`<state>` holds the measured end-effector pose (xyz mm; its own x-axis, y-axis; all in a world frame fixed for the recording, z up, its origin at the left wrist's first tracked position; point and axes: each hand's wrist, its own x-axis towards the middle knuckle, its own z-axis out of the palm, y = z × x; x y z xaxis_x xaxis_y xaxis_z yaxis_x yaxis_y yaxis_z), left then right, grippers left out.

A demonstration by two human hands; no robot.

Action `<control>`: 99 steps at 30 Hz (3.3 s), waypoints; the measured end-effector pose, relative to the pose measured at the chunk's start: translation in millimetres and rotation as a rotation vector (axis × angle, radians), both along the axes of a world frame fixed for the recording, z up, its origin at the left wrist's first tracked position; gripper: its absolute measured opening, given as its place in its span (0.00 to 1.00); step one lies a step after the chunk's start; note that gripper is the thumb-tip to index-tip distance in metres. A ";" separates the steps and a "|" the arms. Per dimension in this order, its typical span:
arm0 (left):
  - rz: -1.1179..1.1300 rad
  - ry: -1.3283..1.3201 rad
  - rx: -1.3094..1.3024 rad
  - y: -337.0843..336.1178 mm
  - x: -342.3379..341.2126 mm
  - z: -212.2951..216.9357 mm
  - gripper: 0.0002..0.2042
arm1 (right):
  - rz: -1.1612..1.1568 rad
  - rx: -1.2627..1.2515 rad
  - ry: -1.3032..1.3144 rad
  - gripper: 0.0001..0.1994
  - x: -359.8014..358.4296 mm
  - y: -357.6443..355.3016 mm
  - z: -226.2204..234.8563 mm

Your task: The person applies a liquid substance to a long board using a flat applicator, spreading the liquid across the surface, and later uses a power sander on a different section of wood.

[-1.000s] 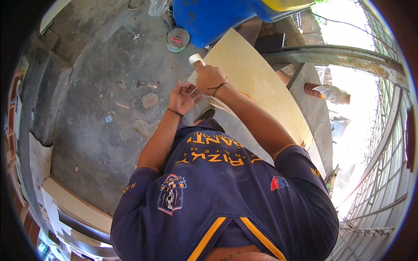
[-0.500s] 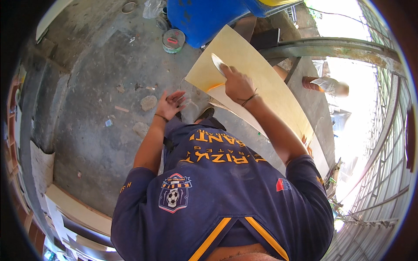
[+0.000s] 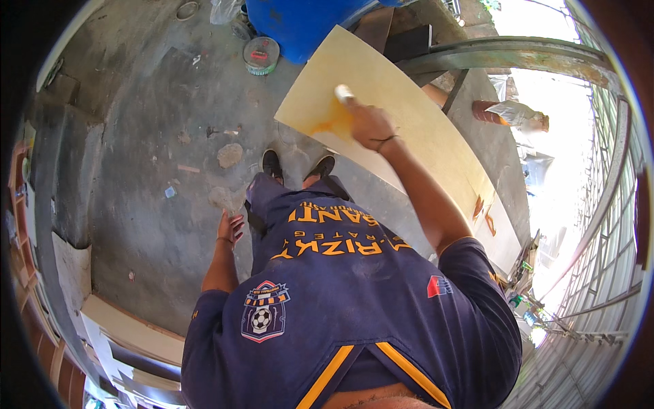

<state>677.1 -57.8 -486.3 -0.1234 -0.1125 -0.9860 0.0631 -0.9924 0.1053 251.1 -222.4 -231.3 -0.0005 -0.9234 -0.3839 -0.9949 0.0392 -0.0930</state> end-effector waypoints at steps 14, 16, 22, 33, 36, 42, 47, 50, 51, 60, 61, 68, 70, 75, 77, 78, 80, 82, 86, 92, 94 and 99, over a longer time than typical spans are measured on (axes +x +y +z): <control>0.023 0.076 -0.264 -53.2 -47.7 13.2 0.32 | -0.058 0.117 -0.016 0.26 -39.8 38.8 50.6; -0.006 0.046 -0.233 -49.9 -45.2 12.2 0.32 | 0.064 0.004 -0.032 0.25 -39.0 59.8 19.1; -0.028 0.033 -0.137 -30.3 -41.1 10.8 0.32 | 0.297 0.096 -0.244 0.24 27.9 80.3 72.4; 0.096 0.039 -0.173 -8.7 -70.1 19.3 0.30 | 0.304 0.169 -0.065 0.26 -8.0 101.4 28.3; 0.131 0.042 -0.217 -3.8 -83.1 22.3 0.30 | 0.423 0.215 -0.282 0.26 2.3 127.9 54.6; 0.147 0.000 -0.249 48.2 -110.4 30.5 0.29 | 0.034 0.004 -0.006 0.23 -135.9 116.3 36.7; 0.209 -0.027 -0.201 113.0 -147.6 36.0 0.28 | 0.348 -0.123 -0.147 0.24 -59.8 163.1 -1.8; 0.278 -0.059 -0.203 150.3 -162.3 33.6 0.30 | 0.512 0.204 -0.257 0.24 -49.1 174.1 62.1; 0.312 -0.076 -0.189 164.8 -168.1 31.6 0.30 | 0.479 0.138 -0.249 0.25 -63.6 173.1 70.7; 0.239 -0.189 -0.120 238.5 -207.5 20.3 0.29 | 0.371 -0.161 -0.223 0.24 -132.9 211.2 10.1; 0.226 -0.194 -0.119 238.5 -207.4 16.3 0.29 | 0.467 -0.246 -0.281 0.21 -116.2 224.8 14.2; 0.209 -0.193 -0.285 236.6 -225.8 29.2 0.27 | 0.260 0.004 -0.095 0.23 -205.3 200.1 70.2; 0.195 -0.211 -0.336 234.3 -229.6 38.3 0.27 | 0.190 0.050 -0.049 0.22 -226.9 202.3 55.5; 0.218 -0.250 -0.343 267.6 -241.1 43.8 0.26 | 0.536 -0.135 -0.294 0.25 -162.8 268.2 25.5; 0.226 -0.253 -0.338 290.9 -244.9 39.2 0.26 | 0.587 0.017 -0.242 0.25 -163.6 278.1 62.2; 0.233 -0.251 -0.340 303.4 -247.7 35.3 0.26 | 0.612 0.090 -0.211 0.25 -166.4 282.3 73.4; 0.293 -0.258 -0.347 330.1 -254.9 31.8 0.26 | 0.379 -0.106 -0.192 0.22 -214.4 267.4 58.6; 0.326 -0.230 -0.351 359.2 -260.5 24.5 0.26 | 0.249 -0.123 -0.142 0.21 -284.9 247.5 42.1; 0.405 -0.119 -0.387 489.9 -247.1 -67.3 0.25 | 0.445 -0.179 -0.171 0.25 -255.6 271.7 0.4; 0.331 -0.140 -0.178 555.8 -290.2 -52.5 0.25 | 0.527 -0.077 -0.034 0.27 -225.5 333.2 49.3; 0.317 -0.144 -0.163 552.0 -297.2 -42.3 0.25 | 0.276 -0.037 -0.102 0.26 -279.1 309.9 54.6; 0.338 -0.189 -0.208 516.6 -295.8 -27.1 0.25 | 0.427 -0.105 -0.085 0.25 -282.1 337.0 -6.0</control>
